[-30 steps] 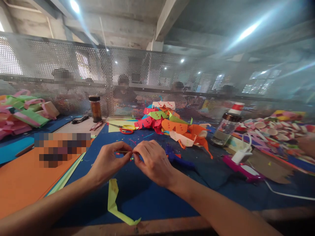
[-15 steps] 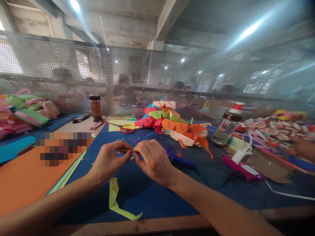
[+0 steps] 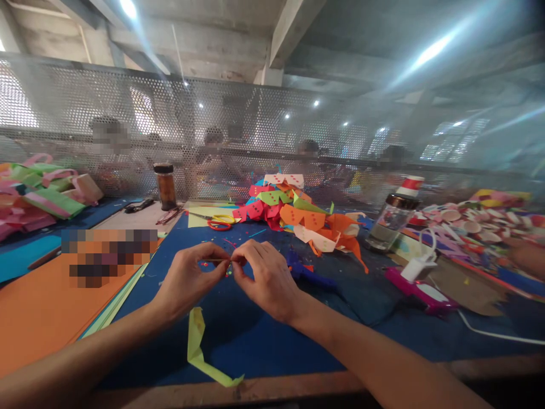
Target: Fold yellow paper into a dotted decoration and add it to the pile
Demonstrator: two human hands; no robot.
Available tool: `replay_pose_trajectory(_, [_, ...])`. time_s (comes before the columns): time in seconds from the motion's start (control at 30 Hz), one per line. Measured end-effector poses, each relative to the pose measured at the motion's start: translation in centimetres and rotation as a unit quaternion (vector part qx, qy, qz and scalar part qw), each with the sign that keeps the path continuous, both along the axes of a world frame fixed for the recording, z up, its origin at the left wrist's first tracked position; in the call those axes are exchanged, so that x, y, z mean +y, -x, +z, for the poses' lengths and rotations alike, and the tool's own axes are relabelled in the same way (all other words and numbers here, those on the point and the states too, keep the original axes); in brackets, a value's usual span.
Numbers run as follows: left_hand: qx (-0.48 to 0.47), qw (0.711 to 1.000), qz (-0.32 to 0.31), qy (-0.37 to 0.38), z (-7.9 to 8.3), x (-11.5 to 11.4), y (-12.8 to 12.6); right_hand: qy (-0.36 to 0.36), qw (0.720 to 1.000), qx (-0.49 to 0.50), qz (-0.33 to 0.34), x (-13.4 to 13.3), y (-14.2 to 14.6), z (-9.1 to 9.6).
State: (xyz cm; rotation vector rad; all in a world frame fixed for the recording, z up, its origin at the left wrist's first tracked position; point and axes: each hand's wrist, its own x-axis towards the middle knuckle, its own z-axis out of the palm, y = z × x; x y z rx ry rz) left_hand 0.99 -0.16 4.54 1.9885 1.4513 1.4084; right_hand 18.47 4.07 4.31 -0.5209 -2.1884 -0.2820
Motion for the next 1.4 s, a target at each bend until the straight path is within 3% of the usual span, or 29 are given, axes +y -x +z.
replay_pose_trajectory(0.43, [0.007,1.0,0.003,-0.005,-0.19,-0.1,-0.23,-0.012,0.999,-0.037,0.001,-0.05,-0.05,0.15])
replay_pose_trajectory(0.7, [-0.018,0.999,0.015,0.029,0.46,-0.16,0.02,-0.009,1.0,0.004,-0.006,-0.14,0.01,0.22])
replay_pose_trajectory(1.2, [-0.008,1.0,0.013,0.014,0.23,-0.16,-0.13,-0.088,0.994,-0.053,-0.027,0.22,0.04,0.19])
replay_pose_trajectory(1.4, [-0.013,1.0,0.012,0.019,0.11,-0.06,0.05,-0.081,0.994,-0.072,-0.008,0.37,-0.19,0.2])
